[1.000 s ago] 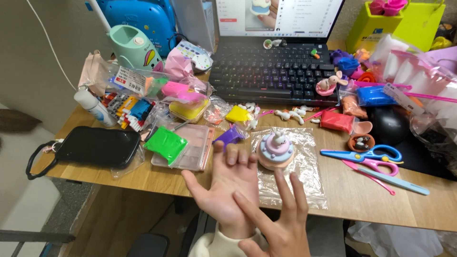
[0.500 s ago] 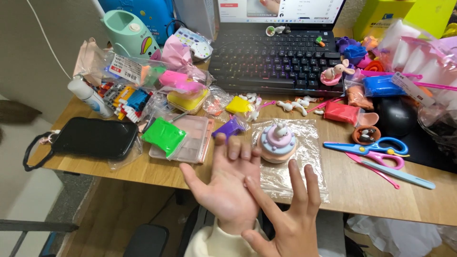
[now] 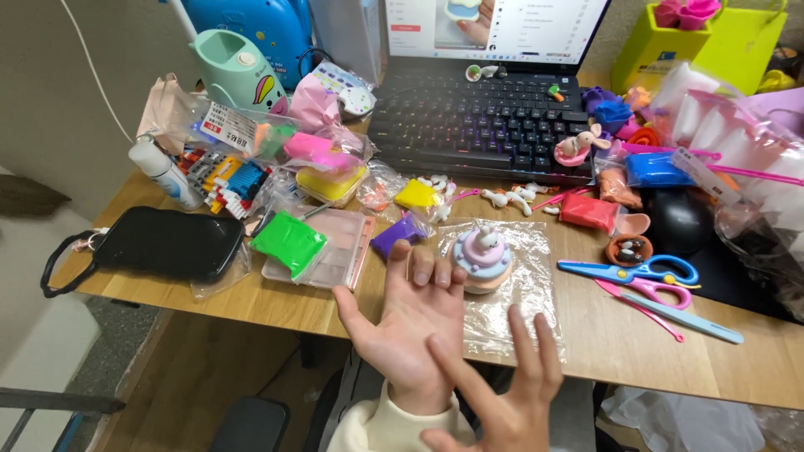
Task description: Molding and attaching small decorative clay pieces to a miniature pastry model
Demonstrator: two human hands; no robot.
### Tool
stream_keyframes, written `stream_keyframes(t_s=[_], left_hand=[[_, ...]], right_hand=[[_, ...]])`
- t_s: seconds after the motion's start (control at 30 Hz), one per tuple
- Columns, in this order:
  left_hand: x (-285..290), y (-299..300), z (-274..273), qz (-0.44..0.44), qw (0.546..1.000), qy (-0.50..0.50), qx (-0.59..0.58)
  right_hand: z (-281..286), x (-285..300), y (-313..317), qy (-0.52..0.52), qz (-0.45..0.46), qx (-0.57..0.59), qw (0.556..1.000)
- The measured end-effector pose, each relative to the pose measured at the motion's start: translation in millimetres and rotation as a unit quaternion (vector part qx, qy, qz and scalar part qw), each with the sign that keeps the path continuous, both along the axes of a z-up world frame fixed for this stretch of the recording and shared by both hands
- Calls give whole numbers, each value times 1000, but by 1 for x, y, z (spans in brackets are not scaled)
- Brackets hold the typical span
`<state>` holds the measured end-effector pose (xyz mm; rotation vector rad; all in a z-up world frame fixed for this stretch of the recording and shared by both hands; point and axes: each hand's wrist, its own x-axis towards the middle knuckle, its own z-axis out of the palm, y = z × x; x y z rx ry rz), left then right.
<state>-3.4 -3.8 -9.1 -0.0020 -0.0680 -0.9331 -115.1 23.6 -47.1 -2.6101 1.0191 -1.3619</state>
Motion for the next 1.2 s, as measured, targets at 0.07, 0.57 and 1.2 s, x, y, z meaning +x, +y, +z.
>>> stream_keyframes(t_s=[0.07,0.57,1.2], left_hand=[[-9,1,3,-19,1000,14,13],[-8,6,11,-11,1000,0,17],[-13,5,9,-23,999,-7,32]], right_hand=[[7,4,2,-13,10,18,1000],[14,-1,1,-28,19,35,999],[33,7,-6,-102,46,136,984]])
